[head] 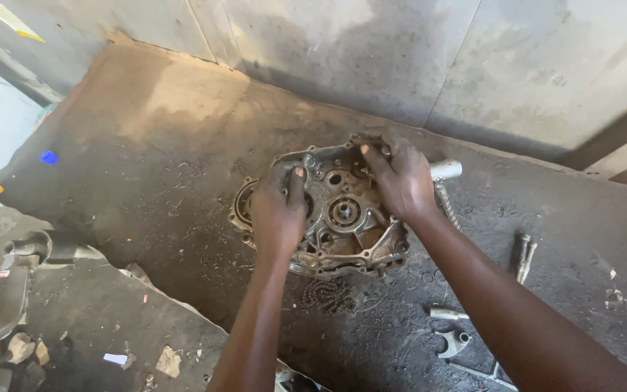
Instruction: The person uses a hammer and a metal punch to tap and remove a cylindrical component from an engine cylinder head. They then use a large mallet to strike a threaded rod inserted into the head, likely to dislodge a stuck part. The task involves repeated striking and repositioning of the tools on the engine block.
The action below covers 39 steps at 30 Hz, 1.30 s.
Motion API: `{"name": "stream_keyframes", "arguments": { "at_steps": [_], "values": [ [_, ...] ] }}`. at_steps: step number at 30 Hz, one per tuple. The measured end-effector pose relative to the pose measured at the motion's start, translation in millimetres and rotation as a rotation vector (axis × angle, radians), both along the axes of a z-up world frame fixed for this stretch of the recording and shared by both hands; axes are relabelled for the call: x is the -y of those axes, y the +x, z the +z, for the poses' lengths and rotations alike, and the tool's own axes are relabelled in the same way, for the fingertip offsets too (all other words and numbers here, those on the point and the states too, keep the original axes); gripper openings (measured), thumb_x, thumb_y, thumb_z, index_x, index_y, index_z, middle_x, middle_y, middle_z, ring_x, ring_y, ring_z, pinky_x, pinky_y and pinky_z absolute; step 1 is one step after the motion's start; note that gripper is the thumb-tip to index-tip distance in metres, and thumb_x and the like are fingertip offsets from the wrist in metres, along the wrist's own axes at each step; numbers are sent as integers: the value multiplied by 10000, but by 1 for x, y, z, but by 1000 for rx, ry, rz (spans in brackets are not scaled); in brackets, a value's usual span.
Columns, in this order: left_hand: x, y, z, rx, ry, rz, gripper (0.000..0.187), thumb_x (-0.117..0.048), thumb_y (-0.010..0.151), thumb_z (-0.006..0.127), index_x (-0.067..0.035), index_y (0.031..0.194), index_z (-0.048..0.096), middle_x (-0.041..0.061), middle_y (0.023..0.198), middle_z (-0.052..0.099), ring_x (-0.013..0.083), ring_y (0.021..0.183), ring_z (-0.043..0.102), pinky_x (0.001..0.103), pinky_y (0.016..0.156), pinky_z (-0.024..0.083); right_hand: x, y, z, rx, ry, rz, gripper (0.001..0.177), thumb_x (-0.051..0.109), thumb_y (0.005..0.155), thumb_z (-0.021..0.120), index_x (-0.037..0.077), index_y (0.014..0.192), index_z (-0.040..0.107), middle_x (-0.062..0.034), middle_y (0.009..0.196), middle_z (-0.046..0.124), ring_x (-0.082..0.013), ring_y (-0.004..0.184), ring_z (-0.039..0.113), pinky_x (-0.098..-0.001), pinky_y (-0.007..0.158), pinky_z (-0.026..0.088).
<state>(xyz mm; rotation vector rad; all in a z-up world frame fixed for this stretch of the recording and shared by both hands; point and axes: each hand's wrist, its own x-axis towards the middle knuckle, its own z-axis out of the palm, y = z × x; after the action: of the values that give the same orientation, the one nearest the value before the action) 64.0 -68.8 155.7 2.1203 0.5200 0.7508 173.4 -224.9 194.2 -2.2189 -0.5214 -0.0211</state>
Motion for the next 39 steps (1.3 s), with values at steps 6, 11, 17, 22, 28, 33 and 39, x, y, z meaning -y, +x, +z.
{"name": "stream_keyframes", "arguments": {
  "at_steps": [6, 11, 17, 22, 28, 33, 39],
  "values": [
    [5, -1, 3, -41, -42, 32, 269, -291, 1013, 569, -108, 1059, 761, 185, 913, 738, 431, 973, 693, 531, 860, 515, 2, 4, -8, 13, -1, 7, 354, 415, 970, 603, 70, 1027, 659, -248, 1001, 688, -512, 1051, 638, -616, 894, 497],
    [9, -2, 4, -48, -48, 41, 257, -303, 1007, 577, -132, 1057, 762, 169, 909, 739, 418, 975, 696, 523, 858, 521, 1, 1, -3, 11, -5, 5, 333, 429, 963, 610, 105, 1029, 650, -223, 1007, 687, -487, 1059, 642, -608, 892, 501],
    [8, -3, -2, -39, -40, 43, 264, -296, 1013, 572, -123, 1051, 767, 163, 892, 734, 404, 943, 699, 509, 850, 527, 2, 2, -3, 46, 10, 28, 335, 407, 973, 600, 75, 1017, 623, -265, 973, 663, -525, 1045, 625, -634, 870, 491],
    [9, -2, 3, -24, -7, 45, 256, -304, 1015, 575, -136, 1058, 762, 176, 892, 727, 414, 955, 697, 523, 847, 524, 2, 0, 0, 46, 28, 22, 342, 407, 972, 601, 68, 1009, 619, -269, 968, 654, -528, 1047, 616, -636, 856, 492],
    [14, -3, 7, -21, -19, 61, 245, -290, 1008, 590, -124, 1048, 766, 167, 878, 735, 400, 904, 709, 514, 812, 529, 2, 2, 0, 60, 18, 37, 340, 420, 975, 591, 90, 1041, 643, -257, 989, 666, -506, 1060, 627, -612, 889, 496],
    [18, -7, 18, -28, -73, 67, 243, -275, 1013, 595, -116, 1039, 778, 150, 877, 754, 370, 807, 722, 494, 757, 537, 1, -2, 2, 54, 31, 27, 332, 396, 985, 602, 76, 1040, 671, -246, 989, 690, -506, 1060, 642, -607, 893, 501],
    [16, -7, 20, -20, -67, 73, 319, -336, 1005, 614, -60, 1041, 769, 192, 908, 752, 426, 863, 730, 516, 753, 530, 2, -1, 3, 72, 45, 44, 328, 393, 979, 599, 77, 1044, 658, -255, 986, 677, -505, 1064, 628, -607, 910, 499]
  ]
}}
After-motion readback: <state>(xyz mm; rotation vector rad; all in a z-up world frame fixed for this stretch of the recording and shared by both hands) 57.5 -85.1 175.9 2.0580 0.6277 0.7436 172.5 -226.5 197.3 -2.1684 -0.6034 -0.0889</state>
